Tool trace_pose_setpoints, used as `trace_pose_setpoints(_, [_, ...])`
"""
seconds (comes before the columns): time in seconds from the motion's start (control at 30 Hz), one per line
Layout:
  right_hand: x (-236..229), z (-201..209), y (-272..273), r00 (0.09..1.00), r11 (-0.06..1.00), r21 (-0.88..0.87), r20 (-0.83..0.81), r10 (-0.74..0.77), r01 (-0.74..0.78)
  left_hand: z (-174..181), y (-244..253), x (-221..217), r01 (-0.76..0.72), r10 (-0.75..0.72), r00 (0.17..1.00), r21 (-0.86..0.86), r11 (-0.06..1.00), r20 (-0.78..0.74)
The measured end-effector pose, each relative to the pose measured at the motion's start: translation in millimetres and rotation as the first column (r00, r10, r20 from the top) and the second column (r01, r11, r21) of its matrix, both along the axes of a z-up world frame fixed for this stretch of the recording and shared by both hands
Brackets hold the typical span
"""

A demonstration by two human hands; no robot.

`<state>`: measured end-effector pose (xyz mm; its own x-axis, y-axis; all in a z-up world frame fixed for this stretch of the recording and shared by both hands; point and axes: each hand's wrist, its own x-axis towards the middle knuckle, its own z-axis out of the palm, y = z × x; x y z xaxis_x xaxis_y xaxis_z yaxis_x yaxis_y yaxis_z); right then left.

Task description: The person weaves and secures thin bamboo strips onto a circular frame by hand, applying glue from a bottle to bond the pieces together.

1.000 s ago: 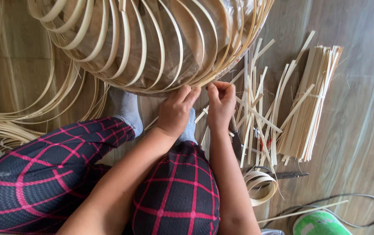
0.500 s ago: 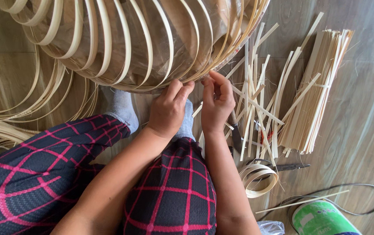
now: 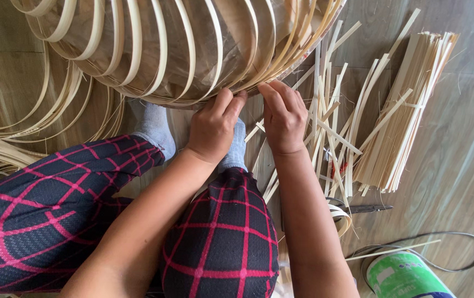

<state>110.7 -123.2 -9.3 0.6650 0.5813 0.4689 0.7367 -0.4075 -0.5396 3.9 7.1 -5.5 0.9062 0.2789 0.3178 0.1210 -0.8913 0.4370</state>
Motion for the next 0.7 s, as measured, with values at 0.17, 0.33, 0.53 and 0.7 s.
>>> trace_pose_setpoints(0.17, [-1,2,4,0.979,0.986,0.113,-0.176,-0.102,0.123,9,1,3,0.005,-0.004,0.999,-0.041,0.999,0.035])
trace_pose_setpoints(0.33, [-14,-6,3,0.948,0.956,0.196,-0.275,-0.16,0.219,11,-3,-7,0.004,-0.007,1.0,-0.106,0.994,-0.021])
trace_pose_setpoints(0.53, [-18,-5,3,0.955,0.967,0.122,-0.227,-0.191,0.222,10,3,-1,0.036,-0.036,0.999,-0.04,0.999,-0.013])
trace_pose_setpoints(0.7, [-11,-6,-1,0.991,0.992,0.077,-0.104,-0.087,0.096,6,4,1,0.026,-0.026,1.0,-0.002,1.0,0.004])
